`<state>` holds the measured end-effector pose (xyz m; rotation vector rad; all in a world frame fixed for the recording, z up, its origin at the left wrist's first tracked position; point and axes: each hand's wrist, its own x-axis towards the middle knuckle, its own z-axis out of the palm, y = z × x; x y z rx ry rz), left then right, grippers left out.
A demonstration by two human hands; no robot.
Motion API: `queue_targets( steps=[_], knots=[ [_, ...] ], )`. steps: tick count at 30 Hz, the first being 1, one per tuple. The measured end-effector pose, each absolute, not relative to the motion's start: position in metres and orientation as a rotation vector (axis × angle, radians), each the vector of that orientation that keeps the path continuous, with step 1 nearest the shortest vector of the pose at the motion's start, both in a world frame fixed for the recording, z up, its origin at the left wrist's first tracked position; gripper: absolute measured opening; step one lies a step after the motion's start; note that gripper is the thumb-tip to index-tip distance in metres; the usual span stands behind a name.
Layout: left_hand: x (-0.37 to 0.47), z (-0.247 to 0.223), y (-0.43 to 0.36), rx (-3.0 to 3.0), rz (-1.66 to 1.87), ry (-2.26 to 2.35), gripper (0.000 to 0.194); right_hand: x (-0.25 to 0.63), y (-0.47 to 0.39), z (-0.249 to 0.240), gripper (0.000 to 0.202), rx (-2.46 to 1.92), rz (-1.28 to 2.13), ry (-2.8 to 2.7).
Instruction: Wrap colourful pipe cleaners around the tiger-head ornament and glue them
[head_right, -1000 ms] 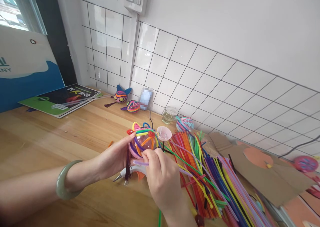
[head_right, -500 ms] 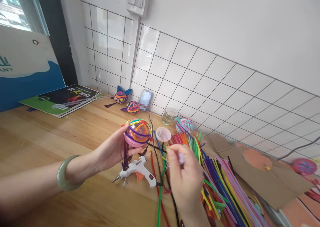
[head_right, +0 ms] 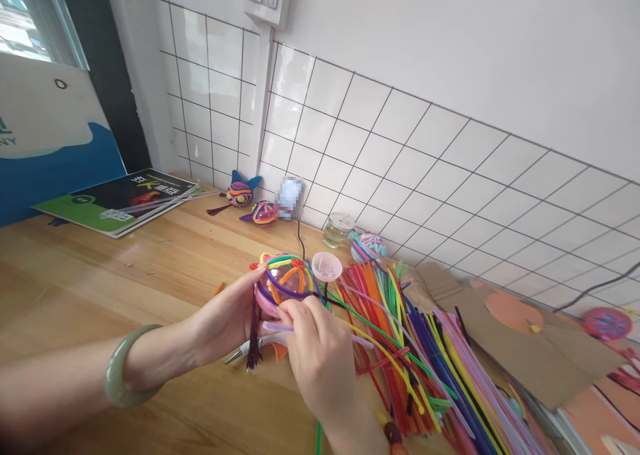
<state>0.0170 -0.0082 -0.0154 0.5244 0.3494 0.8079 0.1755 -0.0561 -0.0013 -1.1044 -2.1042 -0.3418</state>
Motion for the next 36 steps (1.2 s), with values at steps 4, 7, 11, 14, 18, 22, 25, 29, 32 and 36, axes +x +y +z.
queue_targets(
  steps=[4,7,11,14,18,22,25,29,32,36],
  knots=[
    [0.016,-0.014,-0.007,0.511,0.810,0.344,0.043,0.173,-0.054,-0.001,0.018,-1.105,-0.374,-2.123],
    [0.014,-0.012,-0.005,0.512,0.821,0.381,0.041,0.178,-0.053,0.004,0.017,-1.112,-0.316,-2.101],
    [0.010,-0.010,0.003,0.507,0.849,0.467,0.045,0.203,-0.054,0.018,0.014,-1.240,-0.328,-1.853],
    [0.008,-0.009,0.007,0.511,0.881,0.482,0.045,0.224,-0.055,0.027,0.018,-1.366,-0.365,-1.571],
    [0.009,-0.009,0.003,0.554,0.892,0.491,0.042,0.219,-0.056,0.025,0.017,-1.338,-0.354,-1.575],
    [0.013,-0.011,-0.008,0.572,0.902,0.455,0.038,0.186,-0.057,0.011,0.014,-1.145,-0.267,-1.942],
    [0.018,-0.013,-0.014,0.571,0.902,0.393,0.028,0.170,-0.057,0.004,0.014,-1.052,-0.292,-2.048],
    [0.022,-0.013,-0.018,0.578,0.913,0.352,0.016,0.168,-0.057,0.001,0.013,-1.020,-0.411,-2.122],
    [0.022,-0.011,-0.018,0.556,0.911,0.367,0.014,0.170,-0.056,-0.001,0.012,-1.018,-0.444,-2.170],
    [0.019,-0.010,-0.016,0.564,0.910,0.375,0.020,0.171,-0.057,0.001,0.016,-1.054,-0.363,-2.137]
  ],
)
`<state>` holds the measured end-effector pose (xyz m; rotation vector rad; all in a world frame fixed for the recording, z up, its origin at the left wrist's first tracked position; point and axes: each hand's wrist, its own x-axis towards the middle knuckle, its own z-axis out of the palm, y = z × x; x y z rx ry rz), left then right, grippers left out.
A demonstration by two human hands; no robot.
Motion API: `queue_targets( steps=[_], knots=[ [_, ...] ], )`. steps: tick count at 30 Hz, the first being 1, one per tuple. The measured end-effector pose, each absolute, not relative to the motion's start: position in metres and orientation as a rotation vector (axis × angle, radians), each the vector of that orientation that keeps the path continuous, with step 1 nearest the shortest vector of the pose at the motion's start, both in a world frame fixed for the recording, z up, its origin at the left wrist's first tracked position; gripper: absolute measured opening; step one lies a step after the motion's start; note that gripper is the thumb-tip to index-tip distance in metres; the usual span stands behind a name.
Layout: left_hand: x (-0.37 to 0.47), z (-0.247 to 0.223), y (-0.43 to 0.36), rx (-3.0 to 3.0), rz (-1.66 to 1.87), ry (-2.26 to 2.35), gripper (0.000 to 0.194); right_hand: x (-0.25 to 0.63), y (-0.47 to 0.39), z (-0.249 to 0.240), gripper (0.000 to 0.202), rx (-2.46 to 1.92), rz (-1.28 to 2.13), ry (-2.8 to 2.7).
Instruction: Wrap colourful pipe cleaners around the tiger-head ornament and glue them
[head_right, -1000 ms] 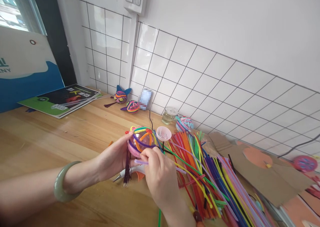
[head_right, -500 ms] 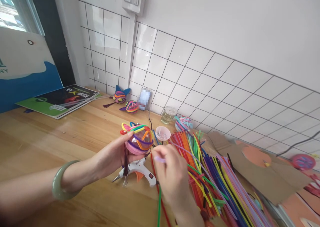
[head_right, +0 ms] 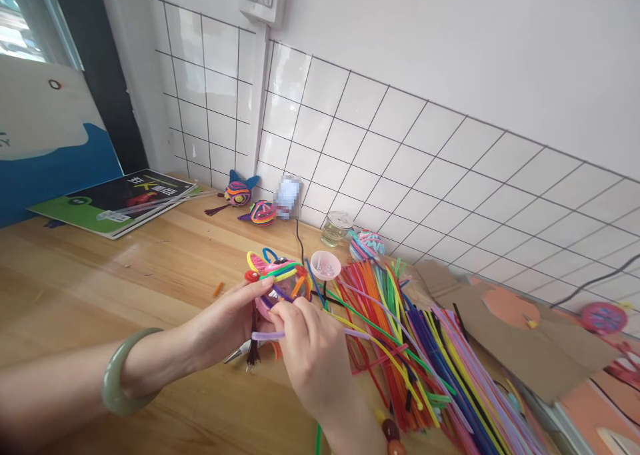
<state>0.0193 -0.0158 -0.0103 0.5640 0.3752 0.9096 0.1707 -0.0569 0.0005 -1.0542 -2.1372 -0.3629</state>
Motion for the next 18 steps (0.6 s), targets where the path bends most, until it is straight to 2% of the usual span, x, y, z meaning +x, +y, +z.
queue_targets(
  steps=[6,11,15,18],
  knots=[
    [0.014,-0.009,-0.009,0.632,0.913,0.470,0.034,0.191,-0.061,0.016,0.013,-1.196,-0.234,-1.848],
    [0.011,-0.008,-0.006,0.651,0.893,0.483,0.042,0.223,-0.060,0.022,0.029,-1.321,-0.195,-1.550],
    [0.011,-0.010,-0.006,0.693,0.868,0.453,0.038,0.229,-0.062,0.027,0.026,-1.400,-0.161,-1.609],
    [0.011,-0.011,-0.007,0.735,0.839,0.435,0.038,0.220,-0.066,0.031,0.023,-1.443,-0.008,-1.797]
  ],
)
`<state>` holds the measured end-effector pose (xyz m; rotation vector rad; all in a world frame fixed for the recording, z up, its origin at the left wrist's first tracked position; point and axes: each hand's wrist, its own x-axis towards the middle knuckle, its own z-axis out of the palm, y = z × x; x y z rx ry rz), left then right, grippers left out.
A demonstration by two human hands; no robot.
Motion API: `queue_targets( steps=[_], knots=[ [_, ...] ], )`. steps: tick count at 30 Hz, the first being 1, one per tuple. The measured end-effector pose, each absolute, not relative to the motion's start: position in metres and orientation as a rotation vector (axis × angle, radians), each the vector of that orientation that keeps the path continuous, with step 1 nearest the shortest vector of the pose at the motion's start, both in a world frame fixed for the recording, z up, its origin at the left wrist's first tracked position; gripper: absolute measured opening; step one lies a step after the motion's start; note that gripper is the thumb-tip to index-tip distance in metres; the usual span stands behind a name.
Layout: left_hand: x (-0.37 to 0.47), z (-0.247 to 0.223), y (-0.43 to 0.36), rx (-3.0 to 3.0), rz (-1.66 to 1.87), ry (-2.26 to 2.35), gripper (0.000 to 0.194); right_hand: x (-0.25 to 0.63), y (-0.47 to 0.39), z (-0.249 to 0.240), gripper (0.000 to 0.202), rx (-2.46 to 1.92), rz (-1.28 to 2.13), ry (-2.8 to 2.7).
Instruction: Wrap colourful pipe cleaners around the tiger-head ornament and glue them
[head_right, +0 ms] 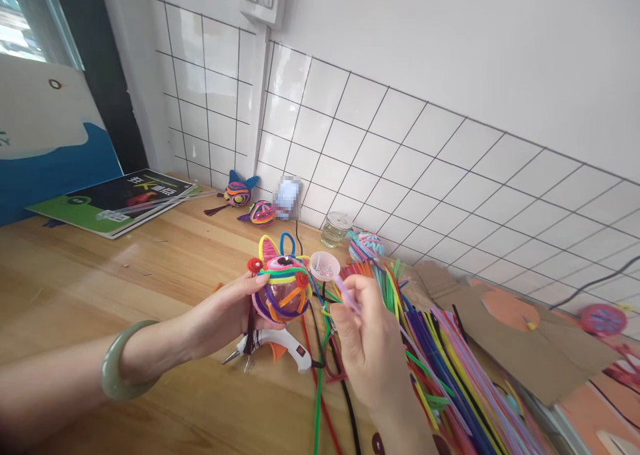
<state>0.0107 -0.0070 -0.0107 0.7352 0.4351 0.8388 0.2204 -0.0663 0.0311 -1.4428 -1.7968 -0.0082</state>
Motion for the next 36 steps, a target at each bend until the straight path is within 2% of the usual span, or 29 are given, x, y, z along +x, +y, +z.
queue_targets(
  steps=[3,7,10,17,24,36],
  knots=[
    [0.011,-0.009,-0.008,0.811,0.817,0.374,0.045,0.210,-0.071,0.034,0.023,-1.459,0.047,-1.918],
    [0.012,-0.007,-0.009,0.943,0.833,0.328,0.054,0.203,-0.071,0.035,0.014,-1.292,-0.051,-2.059],
    [0.012,-0.006,-0.009,1.019,0.864,0.325,0.051,0.203,-0.069,0.035,0.007,-1.156,-0.082,-2.103],
    [0.011,-0.005,-0.008,1.072,0.913,0.383,0.046,0.200,-0.070,0.034,0.010,-1.026,-0.103,-2.182],
    [0.010,-0.009,-0.005,1.070,0.896,0.393,0.051,0.195,-0.070,0.032,0.011,-1.048,-0.122,-2.207],
    [0.009,-0.008,-0.006,1.089,0.857,0.336,0.048,0.193,-0.069,0.032,0.012,-1.068,-0.177,-2.228]
  ],
)
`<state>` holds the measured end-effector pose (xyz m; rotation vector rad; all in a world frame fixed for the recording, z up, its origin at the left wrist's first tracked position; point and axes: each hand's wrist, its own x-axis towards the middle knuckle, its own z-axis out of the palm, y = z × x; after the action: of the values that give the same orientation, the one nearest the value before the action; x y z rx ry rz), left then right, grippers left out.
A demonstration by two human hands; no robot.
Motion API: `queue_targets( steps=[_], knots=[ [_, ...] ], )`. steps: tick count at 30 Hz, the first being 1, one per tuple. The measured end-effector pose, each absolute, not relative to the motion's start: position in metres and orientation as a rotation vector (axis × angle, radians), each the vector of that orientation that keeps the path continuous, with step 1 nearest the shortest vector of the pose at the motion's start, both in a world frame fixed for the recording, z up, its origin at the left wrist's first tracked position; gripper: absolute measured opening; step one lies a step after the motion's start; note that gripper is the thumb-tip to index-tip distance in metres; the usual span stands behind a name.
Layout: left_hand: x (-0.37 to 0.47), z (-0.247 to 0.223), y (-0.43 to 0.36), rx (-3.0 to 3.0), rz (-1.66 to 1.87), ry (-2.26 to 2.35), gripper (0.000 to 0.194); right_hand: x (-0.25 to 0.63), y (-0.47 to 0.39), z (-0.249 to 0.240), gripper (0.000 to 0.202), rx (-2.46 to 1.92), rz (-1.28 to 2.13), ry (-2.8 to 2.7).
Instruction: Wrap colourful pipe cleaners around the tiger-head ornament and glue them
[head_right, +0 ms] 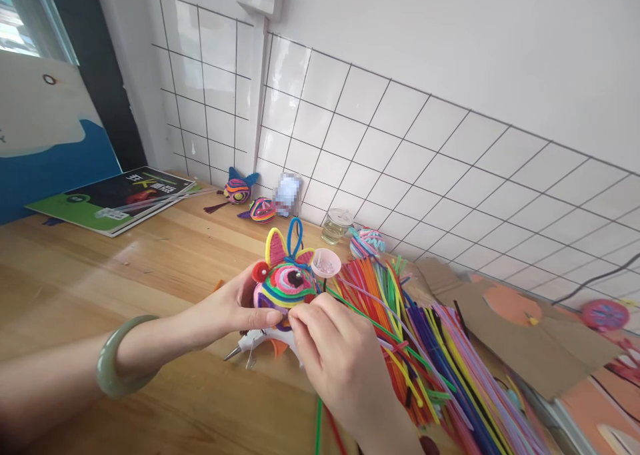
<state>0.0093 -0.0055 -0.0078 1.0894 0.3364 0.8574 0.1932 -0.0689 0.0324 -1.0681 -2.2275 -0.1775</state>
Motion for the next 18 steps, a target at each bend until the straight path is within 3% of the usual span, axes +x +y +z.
queue_targets(
  steps=[9,18],
  knots=[
    [0.009,-0.009,-0.006,1.129,0.843,0.512,0.054,0.188,-0.069,0.031,0.012,-1.076,-0.209,-2.212],
    [0.006,-0.001,-0.004,1.201,0.834,0.529,0.054,0.205,-0.069,0.039,0.009,-1.090,0.065,-2.135]
  ],
)
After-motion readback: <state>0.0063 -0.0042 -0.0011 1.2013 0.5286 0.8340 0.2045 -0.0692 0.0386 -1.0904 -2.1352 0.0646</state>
